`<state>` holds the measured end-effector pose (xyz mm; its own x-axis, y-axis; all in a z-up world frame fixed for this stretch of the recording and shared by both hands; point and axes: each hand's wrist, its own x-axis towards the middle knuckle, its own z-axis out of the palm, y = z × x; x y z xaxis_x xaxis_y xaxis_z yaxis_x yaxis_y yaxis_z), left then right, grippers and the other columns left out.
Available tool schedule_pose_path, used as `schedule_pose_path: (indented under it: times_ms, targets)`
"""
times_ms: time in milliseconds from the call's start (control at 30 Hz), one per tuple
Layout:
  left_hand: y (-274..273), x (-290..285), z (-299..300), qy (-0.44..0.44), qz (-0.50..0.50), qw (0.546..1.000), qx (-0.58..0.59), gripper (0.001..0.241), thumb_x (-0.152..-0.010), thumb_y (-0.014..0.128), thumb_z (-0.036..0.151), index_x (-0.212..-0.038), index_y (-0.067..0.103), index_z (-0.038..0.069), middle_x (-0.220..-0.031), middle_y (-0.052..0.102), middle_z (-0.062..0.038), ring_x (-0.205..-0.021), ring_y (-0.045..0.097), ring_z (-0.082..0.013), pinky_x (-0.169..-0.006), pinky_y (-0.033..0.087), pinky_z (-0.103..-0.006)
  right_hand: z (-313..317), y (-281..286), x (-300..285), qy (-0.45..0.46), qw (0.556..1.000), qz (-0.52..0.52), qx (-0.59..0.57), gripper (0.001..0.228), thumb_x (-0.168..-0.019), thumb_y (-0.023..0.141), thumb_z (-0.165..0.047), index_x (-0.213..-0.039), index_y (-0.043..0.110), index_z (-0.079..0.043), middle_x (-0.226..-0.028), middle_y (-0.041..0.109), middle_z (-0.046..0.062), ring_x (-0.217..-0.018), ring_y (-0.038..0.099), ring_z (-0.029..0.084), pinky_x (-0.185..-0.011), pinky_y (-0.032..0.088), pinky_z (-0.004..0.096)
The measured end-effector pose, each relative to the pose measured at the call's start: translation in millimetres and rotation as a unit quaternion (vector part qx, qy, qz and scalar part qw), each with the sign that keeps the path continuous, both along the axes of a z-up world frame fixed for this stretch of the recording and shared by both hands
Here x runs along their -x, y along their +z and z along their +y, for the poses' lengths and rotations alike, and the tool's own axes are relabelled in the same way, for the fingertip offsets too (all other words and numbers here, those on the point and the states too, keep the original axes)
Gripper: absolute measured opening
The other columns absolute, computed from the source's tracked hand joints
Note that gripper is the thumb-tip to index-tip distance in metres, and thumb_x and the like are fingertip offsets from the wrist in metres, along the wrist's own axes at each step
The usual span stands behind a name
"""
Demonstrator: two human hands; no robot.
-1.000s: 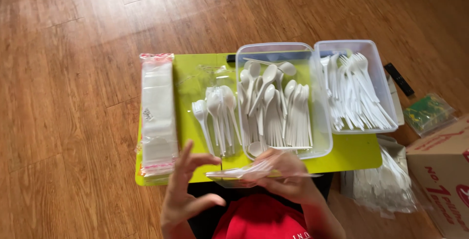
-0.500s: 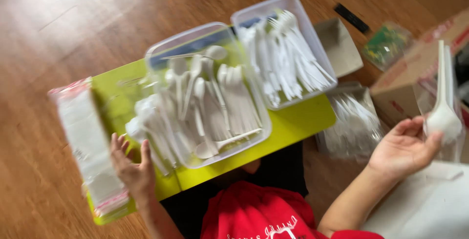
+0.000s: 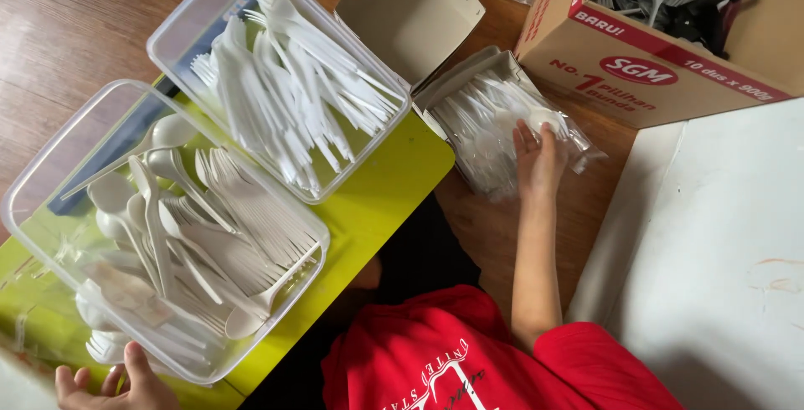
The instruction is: Packing plastic spoons and forks into individual plastic bags
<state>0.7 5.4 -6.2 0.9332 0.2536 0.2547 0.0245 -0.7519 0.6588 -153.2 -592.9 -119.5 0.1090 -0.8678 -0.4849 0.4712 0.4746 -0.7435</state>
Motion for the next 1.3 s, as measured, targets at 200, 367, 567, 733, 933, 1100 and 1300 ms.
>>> schedule_pose_path:
  times_ms: [200,367,567,733,933,1100,1300]
  targets:
    - [-7.1,-5.5,13.4,0.038,0.037,0.997,0.062,0.079,-0.102,0.08,-0.018,-0.156,0.024,-0.006,-0.147,0.045,-0.032,-0.11,0.066,-0.038,-0.094,0.058,-0.0425,-1.0,-5.6,-13.3,0.064,0.995,-0.045,-0.066,0.045,-0.093,0.063,-0.014,-0.131,0.049,0.004,-0.133,0.06,0.023,-0.13,0.062,0.034,-0.112,0.053,0.039]
    - [3.4,1.0,-3.7,0.028,-0.005,0.998,0.061,0.07,-0.103,0.079,-0.021,-0.152,0.03,-0.008,-0.139,0.049,-0.028,-0.098,0.061,-0.0322,-0.091,0.056,-0.0389,19.3,28.4,-21.8,0.113,0.977,-0.124,-0.131,0.035,-0.09,0.064,-0.007,-0.121,0.051,0.003,-0.139,0.055,0.03,-0.136,0.055,0.039,-0.117,0.047,0.042]
    - [-5.7,4.3,9.5,0.02,-0.019,0.994,0.107,0.065,-0.109,0.074,-0.018,-0.153,0.029,-0.005,-0.139,0.056,-0.029,-0.117,0.067,-0.0372,-0.101,0.058,-0.0419,50.4,56.8,-29.0,0.125,0.968,-0.148,-0.158,0.051,-0.087,0.061,-0.006,-0.136,0.049,0.005,-0.145,0.052,0.028,-0.141,0.051,0.036,-0.118,0.045,0.042]
    - [3.0,14.8,7.7,0.048,-0.023,0.979,0.199,0.054,-0.112,0.066,-0.009,-0.151,0.033,0.007,-0.141,0.061,-0.021,-0.13,0.065,-0.032,-0.11,0.053,-0.0445,83.3,90.0,-38.7,0.169,0.97,-0.15,-0.094,0.042,-0.09,0.063,-0.006,-0.132,0.063,-0.003,-0.125,0.065,0.016,-0.119,0.064,0.026,-0.108,0.053,0.037]
    - [9.7,23.5,-8.4,0.083,-0.089,0.953,0.277,0.045,-0.109,0.06,-0.005,-0.15,0.045,0.006,-0.133,0.057,-0.009,-0.106,0.058,-0.0165,-0.086,0.049,-0.0252,149.4,145.3,-59.2,0.224,0.949,-0.109,0.193,0.033,-0.093,0.061,-0.008,-0.126,0.059,-0.009,-0.128,0.06,0.008,-0.118,0.06,0.021,-0.105,0.051,0.036]
    - [21.7,29.4,-18.4,0.147,-0.094,0.912,0.372,0.047,-0.101,0.06,-0.001,-0.146,0.049,0.011,-0.119,0.053,-0.001,-0.096,0.058,-0.0075,-0.075,0.048,-0.0191,225.2,189.4,-71.3,0.279,0.859,-0.163,0.398,0.025,-0.102,0.052,0.0,-0.127,0.054,-0.005,-0.133,0.055,0.015,-0.116,0.061,0.023,-0.107,0.053,0.039]
    - [50.9,46.5,-10.1,0.182,-0.157,0.882,0.406,0.044,-0.097,0.056,-0.002,-0.138,0.052,0.013,-0.12,0.051,-0.001,-0.106,0.052,-0.009,-0.085,0.046,-0.0204,313.9,212.6,-82.0,0.386,0.808,-0.215,0.39,0.014,-0.101,0.055,-0.005,-0.115,0.056,-0.004,-0.116,0.057,0.02,-0.105,0.063,0.027,-0.098,0.057,0.038]
